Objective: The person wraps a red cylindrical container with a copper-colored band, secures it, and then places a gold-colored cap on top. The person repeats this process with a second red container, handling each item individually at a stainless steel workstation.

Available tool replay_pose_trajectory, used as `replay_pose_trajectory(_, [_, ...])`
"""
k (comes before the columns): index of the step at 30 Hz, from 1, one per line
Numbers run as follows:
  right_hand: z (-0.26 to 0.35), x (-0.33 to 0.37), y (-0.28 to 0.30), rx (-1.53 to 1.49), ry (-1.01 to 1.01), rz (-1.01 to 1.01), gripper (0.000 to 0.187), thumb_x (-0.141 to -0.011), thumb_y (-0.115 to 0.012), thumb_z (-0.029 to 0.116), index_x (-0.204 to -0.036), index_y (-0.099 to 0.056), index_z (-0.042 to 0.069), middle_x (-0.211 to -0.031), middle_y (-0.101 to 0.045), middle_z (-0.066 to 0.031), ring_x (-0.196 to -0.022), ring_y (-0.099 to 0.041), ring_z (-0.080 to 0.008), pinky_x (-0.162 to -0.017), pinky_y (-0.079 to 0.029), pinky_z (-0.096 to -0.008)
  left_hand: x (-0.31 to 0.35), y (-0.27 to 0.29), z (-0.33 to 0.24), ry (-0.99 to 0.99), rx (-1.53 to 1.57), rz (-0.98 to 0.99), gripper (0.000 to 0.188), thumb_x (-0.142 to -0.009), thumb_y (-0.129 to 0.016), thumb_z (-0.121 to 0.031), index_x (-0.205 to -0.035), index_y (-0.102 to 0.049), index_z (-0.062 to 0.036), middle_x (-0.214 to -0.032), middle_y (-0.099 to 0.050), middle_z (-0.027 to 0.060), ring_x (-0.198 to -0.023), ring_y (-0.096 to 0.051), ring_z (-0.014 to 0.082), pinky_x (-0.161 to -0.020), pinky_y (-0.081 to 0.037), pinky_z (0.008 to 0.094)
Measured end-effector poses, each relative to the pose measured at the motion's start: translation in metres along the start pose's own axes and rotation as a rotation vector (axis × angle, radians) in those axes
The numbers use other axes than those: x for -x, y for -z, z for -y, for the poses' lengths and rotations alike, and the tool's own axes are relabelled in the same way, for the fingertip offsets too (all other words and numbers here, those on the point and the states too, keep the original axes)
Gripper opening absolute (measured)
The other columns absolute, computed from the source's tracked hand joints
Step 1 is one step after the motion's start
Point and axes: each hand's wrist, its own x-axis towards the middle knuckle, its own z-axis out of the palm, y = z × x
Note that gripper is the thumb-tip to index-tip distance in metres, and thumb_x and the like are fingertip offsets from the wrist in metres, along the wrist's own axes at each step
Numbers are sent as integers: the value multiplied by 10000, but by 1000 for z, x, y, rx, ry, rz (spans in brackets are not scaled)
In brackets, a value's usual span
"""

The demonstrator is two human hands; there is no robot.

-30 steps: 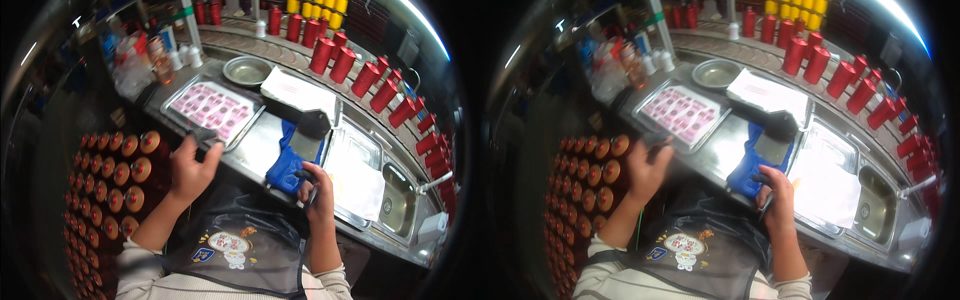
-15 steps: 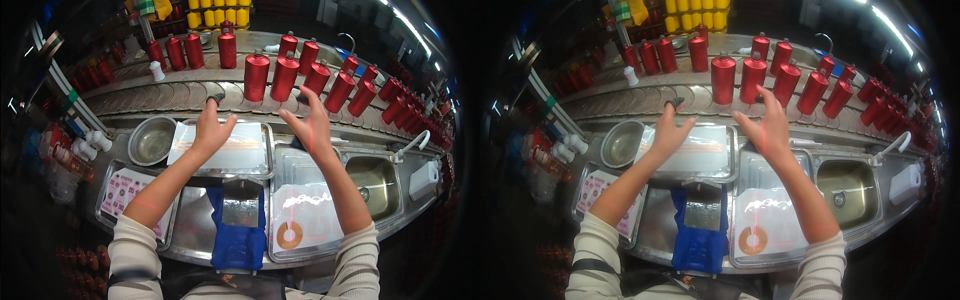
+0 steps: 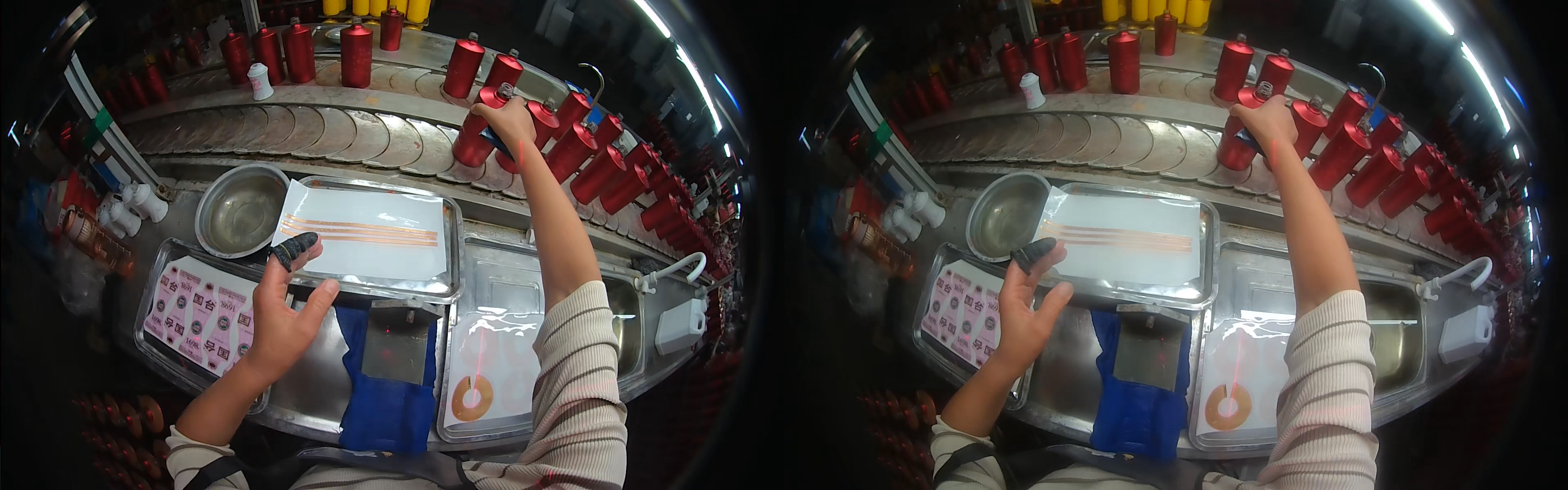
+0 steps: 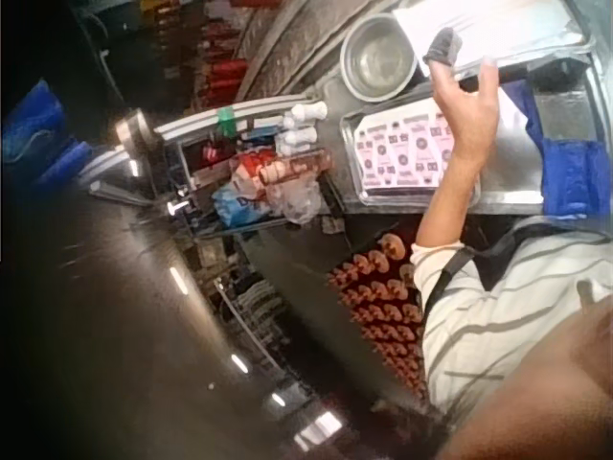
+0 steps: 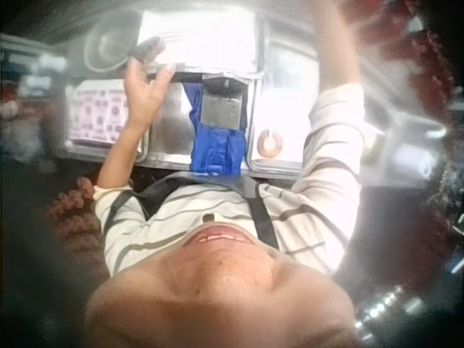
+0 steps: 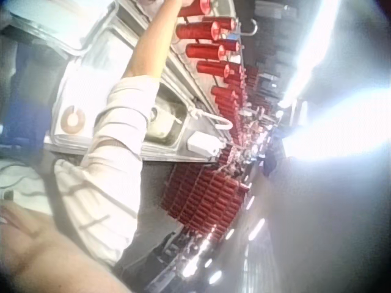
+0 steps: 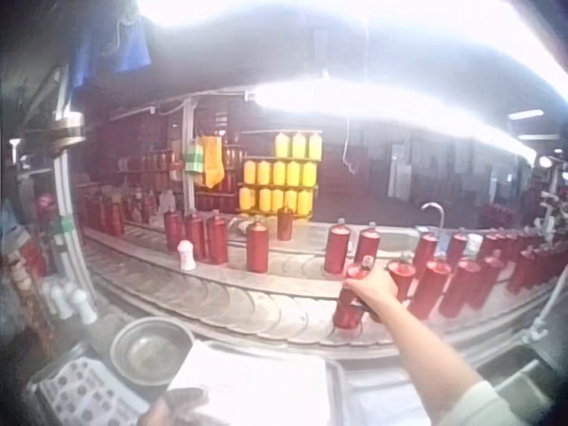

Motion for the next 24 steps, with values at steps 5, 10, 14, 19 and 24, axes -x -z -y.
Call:
replay_pose_trajectory(5, [-27,61,67,-88,271,-86,940,-646,-796,573,-1294,-551,-63,-1168,-676,-235,-1103,-665,-335,-957,-497,-363,-3,3,-22,-35,114,123,530,-884,-682,-47,-1369,-478,13,-1340,-588,155,-1296,-538,243,-1119,-375,389])
replay_pose_trajectory(10, [-10,205,174,-412,535,141,848,-661,-861,470,-1273,-570,-40,-1052,-664,-97,-961,-633,-185,-876,-498,-294,3,-13,-52,-166,271,226,622,-914,-666,-157,-1451,-398,5,-1433,-528,201,-1356,-492,296,-1167,-323,436])
replay_pose_trajectory(14, [33,288,162,-686,888,336,767,-665,-846,512,-1157,-631,-35,-993,-690,-163,-833,-698,-213,-713,-570,-315,6,-9,-58,17,754,582,1067,-735,-851,-398,-1531,-263,-2,-1494,-434,246,-1412,-408,369,-1111,-408,442])
replay_pose_trajectory(19, [43,350,129,-798,510,825,790,-682,-873,399,-1279,-583,-30,-1073,-662,-83,-931,-627,-143,-809,-504,-265,74,-10,-40,385,1250,882,1112,-600,-877,-382,-1458,-332,71,-1288,-569,274,-1099,-648,371,-977,-539,466])
replay_pose_trajectory(24, [-44,366,109,-325,225,522,585,-758,-855,296,-1234,-623,47,-1007,-679,-45,-779,-584,-59,-665,-471,-248,108,37,-36,87,300,321,960,-581,-919,-171,-1367,-406,32,-1213,-602,152,-1022,-653,233,-887,-546,376])
